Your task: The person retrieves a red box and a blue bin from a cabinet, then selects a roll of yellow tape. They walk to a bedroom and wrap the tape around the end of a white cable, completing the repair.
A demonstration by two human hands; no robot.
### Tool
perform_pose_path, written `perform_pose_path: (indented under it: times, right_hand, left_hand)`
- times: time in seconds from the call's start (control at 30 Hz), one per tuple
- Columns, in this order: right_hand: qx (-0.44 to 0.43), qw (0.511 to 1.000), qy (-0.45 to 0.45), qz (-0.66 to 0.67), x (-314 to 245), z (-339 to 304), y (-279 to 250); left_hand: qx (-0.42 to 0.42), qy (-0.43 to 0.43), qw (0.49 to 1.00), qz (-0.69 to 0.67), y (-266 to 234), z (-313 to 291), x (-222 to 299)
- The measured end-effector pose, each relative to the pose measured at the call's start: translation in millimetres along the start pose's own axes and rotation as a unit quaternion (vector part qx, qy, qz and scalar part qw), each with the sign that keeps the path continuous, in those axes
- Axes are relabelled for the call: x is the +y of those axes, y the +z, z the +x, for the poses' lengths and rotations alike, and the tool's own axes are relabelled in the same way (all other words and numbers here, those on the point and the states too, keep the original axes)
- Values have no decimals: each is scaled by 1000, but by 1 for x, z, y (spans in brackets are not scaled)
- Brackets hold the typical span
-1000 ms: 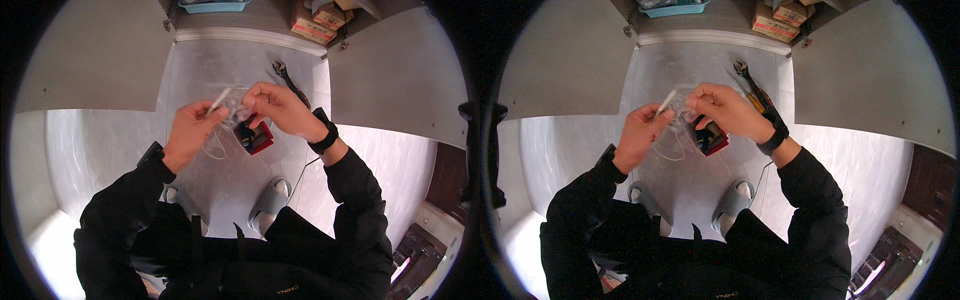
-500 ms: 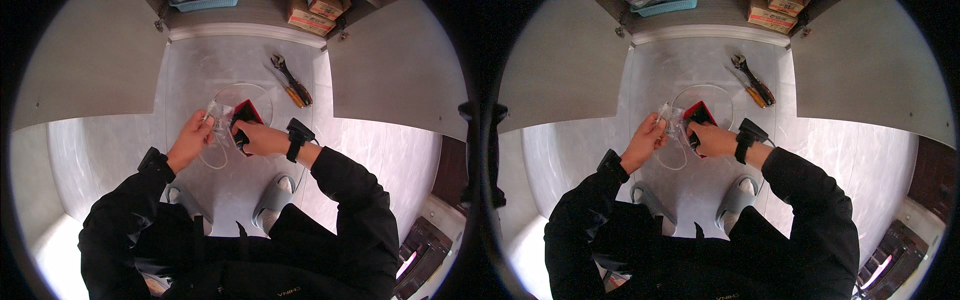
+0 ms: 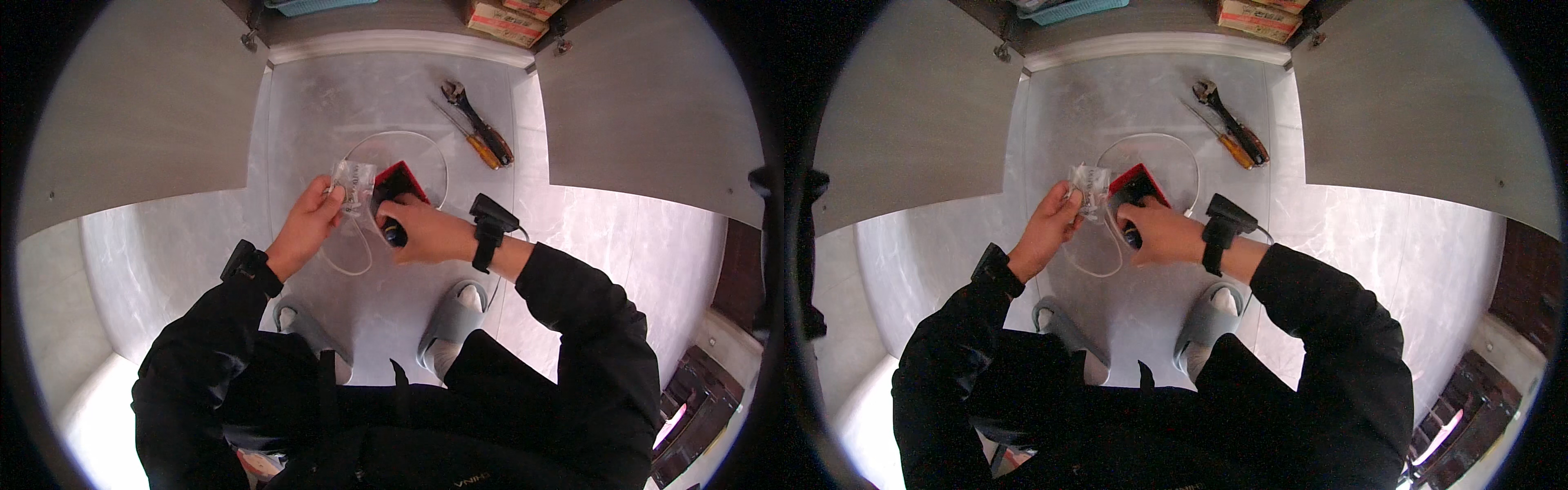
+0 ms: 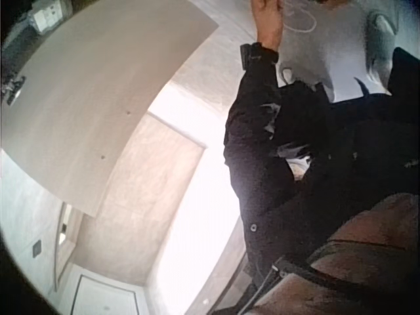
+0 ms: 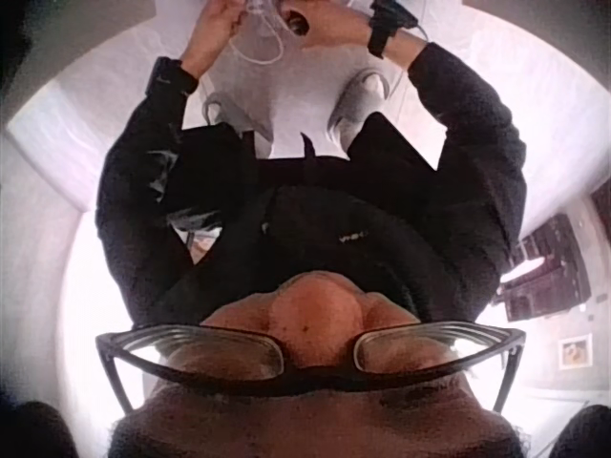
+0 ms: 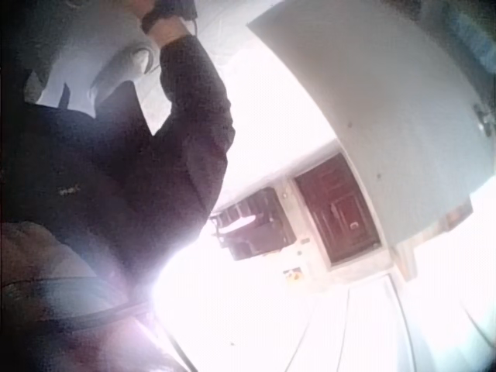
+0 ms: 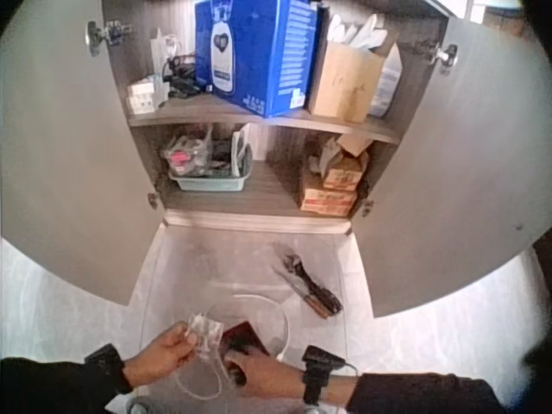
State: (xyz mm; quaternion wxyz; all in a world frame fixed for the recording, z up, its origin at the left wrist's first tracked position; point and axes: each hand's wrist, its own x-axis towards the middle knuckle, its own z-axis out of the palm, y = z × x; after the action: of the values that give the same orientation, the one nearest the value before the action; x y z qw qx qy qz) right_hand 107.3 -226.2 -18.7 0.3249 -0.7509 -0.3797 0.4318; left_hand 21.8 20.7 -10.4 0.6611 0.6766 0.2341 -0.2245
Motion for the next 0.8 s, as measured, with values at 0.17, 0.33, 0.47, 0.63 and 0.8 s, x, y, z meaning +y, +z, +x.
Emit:
perform_pose_path:
  times: [0.17, 0.33, 0.47, 0.63, 0.8]
  right_hand:
    - [12, 996, 87, 31, -2, -2, -32]
    - [79, 996, 20, -36, -5, 9, -52]
    - [56, 997, 38, -33, 0, 11, -46]
    - [78, 995, 61, -1, 5, 11, -50]
    - [76, 992, 65, 76, 5, 11, -69]
  left_hand:
    - [-28, 9, 999, 34, 1, -4, 0]
    - [-19, 23, 998, 53, 7, -7, 4]
    - [-3, 20, 998, 61, 8, -10, 7]
    - [-29, 36, 997, 62, 9, -12, 5]
    - [-51, 46, 996, 59, 15, -11, 6]
